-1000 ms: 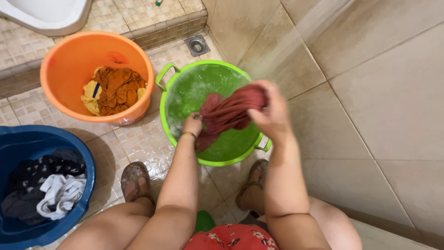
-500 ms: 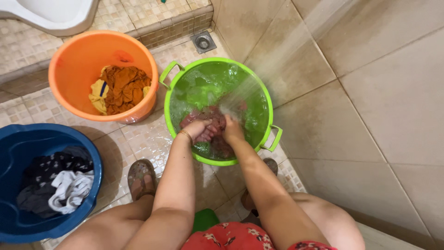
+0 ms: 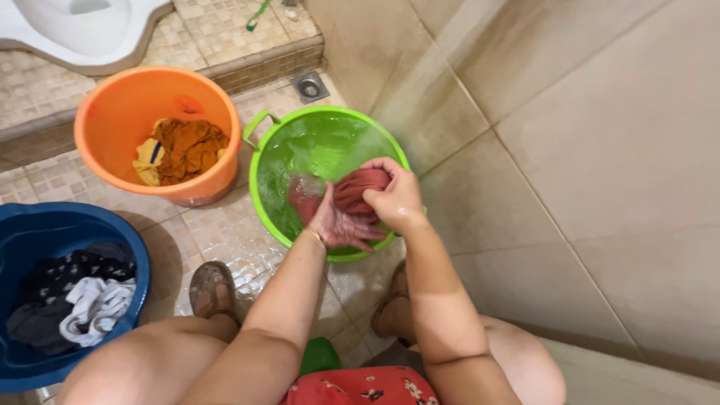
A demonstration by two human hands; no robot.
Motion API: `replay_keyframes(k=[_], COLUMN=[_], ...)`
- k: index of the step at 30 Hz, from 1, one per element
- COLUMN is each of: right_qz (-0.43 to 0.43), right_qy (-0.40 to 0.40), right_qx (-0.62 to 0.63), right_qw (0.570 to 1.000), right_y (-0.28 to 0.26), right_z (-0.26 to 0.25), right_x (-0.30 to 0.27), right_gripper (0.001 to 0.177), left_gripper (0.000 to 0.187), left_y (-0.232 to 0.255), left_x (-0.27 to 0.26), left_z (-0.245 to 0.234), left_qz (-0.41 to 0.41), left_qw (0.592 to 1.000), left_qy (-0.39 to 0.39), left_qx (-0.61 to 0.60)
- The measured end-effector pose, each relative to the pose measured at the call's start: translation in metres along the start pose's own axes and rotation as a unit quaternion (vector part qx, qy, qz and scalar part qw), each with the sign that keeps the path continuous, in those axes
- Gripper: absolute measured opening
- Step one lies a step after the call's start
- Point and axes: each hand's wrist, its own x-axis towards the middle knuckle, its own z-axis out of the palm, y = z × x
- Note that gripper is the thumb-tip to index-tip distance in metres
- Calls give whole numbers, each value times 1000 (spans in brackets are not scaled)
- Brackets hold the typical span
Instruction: The person washes a red garment by hand in a green basin filled with water. They repeatedly submerge, agitate, and wring the cloth under a running shower stream, then transfer it to an orange bucket.
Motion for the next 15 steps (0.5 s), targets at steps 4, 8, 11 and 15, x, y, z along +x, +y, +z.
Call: replay_keyframes(k=[4, 8, 11, 15], right_qz=[-172, -308, -369, -409], right_qy=[-75, -157, -150, -108], right_qx=[-49, -240, -340, -332], right_qw=[981, 907, 852, 843], right_y=[-60, -65, -51, -11], right_z=[-27, -29, -25, -34], right_x=[-46, -85, -103, -101], right_gripper=[36, 31, 29, 34], left_gripper=[125, 117, 94, 50], left_y=[14, 21, 23, 38], left_x=[0, 9, 1, -4], left_z=[46, 55, 42, 19], left_qz=[113, 250, 319, 349], left_qw=[992, 949, 931, 916], left_qy=[22, -109, -125, -148], left_qx=[-50, -157, -122, -129])
